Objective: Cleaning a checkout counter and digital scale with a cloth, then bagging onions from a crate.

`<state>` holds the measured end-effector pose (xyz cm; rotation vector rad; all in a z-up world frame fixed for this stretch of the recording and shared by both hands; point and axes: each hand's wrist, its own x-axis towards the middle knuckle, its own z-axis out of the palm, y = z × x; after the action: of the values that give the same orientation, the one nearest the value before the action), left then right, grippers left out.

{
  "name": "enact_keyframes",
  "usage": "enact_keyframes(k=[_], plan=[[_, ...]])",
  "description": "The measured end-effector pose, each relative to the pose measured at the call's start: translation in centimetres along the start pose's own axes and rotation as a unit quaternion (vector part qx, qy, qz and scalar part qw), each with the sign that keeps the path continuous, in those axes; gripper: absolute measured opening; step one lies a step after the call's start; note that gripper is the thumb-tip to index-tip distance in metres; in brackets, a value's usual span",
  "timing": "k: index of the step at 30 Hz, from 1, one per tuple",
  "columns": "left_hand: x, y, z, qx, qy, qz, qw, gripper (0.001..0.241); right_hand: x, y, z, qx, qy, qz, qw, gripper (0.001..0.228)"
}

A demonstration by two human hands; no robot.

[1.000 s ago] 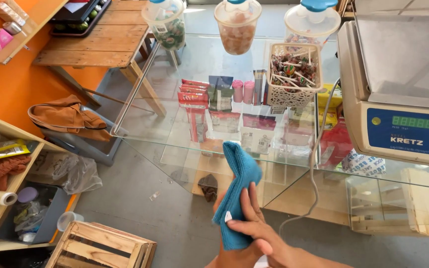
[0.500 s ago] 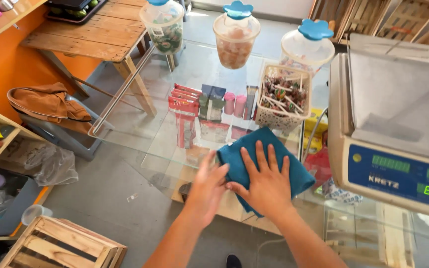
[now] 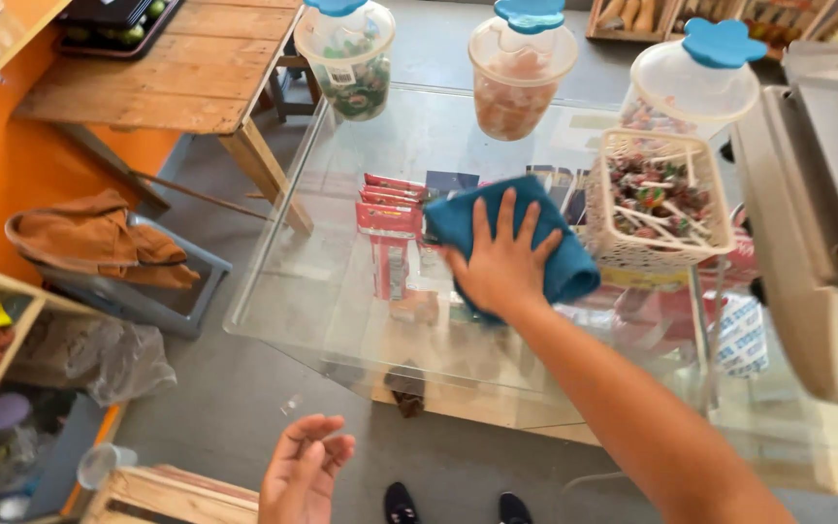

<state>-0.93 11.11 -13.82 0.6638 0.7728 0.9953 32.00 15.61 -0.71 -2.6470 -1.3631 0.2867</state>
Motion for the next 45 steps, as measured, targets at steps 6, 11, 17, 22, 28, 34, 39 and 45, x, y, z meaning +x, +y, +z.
enact_keyframes(k=[6,11,17,22,28,34,39,45], plan=[[4.8,2.0,-18.7,0.054,-0.073,0.022,0.996,0.033,9.8,-8.8,11.5,0.094,0.314,-0.230,0.916,0.047],[6.9,3.5,-16.4,0.007,-0.031,-0.034,0.999,0.039,-4.1,-18.7,9.7,0.403,0.031,-0.393,0.826,0.040],[9.2,9.5,-11.0,0.052,-0.181,0.159,0.969,0.031,-10.0,-12.0,-0.5,0.516,0.135,-0.300,0.791,0.041],[6.2,15.8,11.1,0.217,-0.186,0.302,0.910,0.023,-15.9,-0.3,-2.7,0.350,0.344,-0.208,0.846,0.052],[10.3,4.5,27.1,0.397,-0.477,0.309,0.721,0.058,-19.7,9.2,-1.9,0.373,0.675,-0.019,0.637,0.010],[12.1,-4.5,35.7,0.528,-0.408,0.239,0.705,0.057,-16.6,10.4,1.7,0.241,0.616,0.179,0.729,0.047],[14.2,-6.6,35.7,0.446,-0.372,0.346,0.737,0.042,-15.0,9.5,3.7,0.034,0.345,0.059,0.936,0.051],[14.4,1.7,33.0,0.345,-0.367,0.461,0.731,0.034,-14.2,12.4,1.8,0.007,0.183,0.072,0.980,0.054]])
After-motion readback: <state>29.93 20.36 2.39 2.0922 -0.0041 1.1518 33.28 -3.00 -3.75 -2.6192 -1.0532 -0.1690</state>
